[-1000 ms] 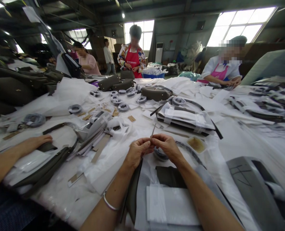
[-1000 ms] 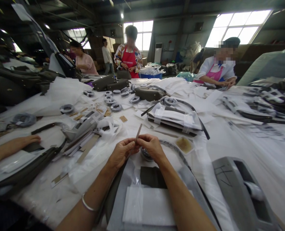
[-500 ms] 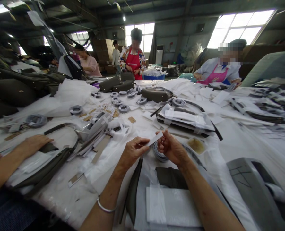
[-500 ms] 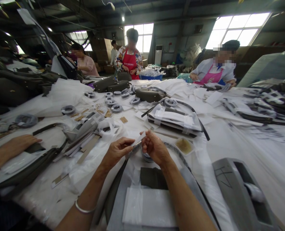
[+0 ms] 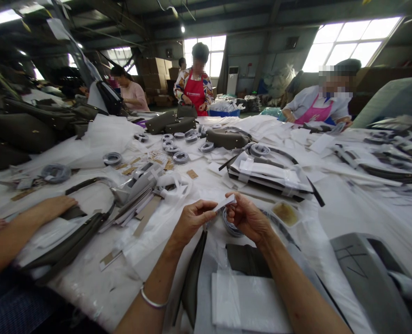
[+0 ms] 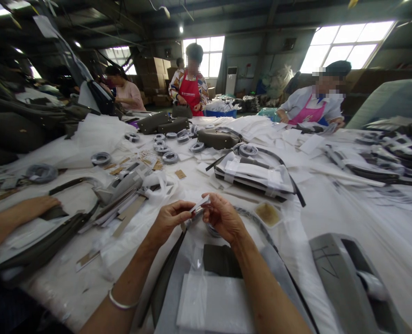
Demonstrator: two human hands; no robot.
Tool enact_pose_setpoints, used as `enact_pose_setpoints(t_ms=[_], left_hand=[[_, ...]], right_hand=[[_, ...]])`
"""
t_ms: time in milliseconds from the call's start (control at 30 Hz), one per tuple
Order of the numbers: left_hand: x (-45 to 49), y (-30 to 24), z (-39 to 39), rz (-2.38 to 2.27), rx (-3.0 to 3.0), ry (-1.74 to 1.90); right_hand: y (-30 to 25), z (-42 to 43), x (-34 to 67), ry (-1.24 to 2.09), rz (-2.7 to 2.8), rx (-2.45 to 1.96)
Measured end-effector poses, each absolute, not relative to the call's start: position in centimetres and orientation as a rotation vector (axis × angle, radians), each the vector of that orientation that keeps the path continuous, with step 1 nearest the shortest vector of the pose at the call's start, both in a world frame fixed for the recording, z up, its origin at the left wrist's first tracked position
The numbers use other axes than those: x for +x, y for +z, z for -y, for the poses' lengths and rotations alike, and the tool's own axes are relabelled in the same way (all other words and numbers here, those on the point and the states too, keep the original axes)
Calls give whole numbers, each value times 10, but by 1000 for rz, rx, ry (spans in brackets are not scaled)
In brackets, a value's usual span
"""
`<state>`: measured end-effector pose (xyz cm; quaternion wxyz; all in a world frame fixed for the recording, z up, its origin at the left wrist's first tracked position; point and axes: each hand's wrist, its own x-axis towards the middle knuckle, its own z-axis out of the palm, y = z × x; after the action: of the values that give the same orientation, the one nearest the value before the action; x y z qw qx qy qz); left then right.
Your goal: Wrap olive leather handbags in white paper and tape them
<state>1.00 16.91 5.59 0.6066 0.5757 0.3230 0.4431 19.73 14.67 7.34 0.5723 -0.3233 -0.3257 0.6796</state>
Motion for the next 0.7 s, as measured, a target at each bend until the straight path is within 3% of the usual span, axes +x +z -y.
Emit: enact_pose_setpoints(t_ms=[400, 700], left_hand=[[-1, 54, -181, -807, 982, 1283], [-72, 63, -195, -2105, 1682, 1825]], right_hand=[[71, -145, 199, 1563, 1046, -1080], [61, -154, 211, 1171, 1083, -1170]])
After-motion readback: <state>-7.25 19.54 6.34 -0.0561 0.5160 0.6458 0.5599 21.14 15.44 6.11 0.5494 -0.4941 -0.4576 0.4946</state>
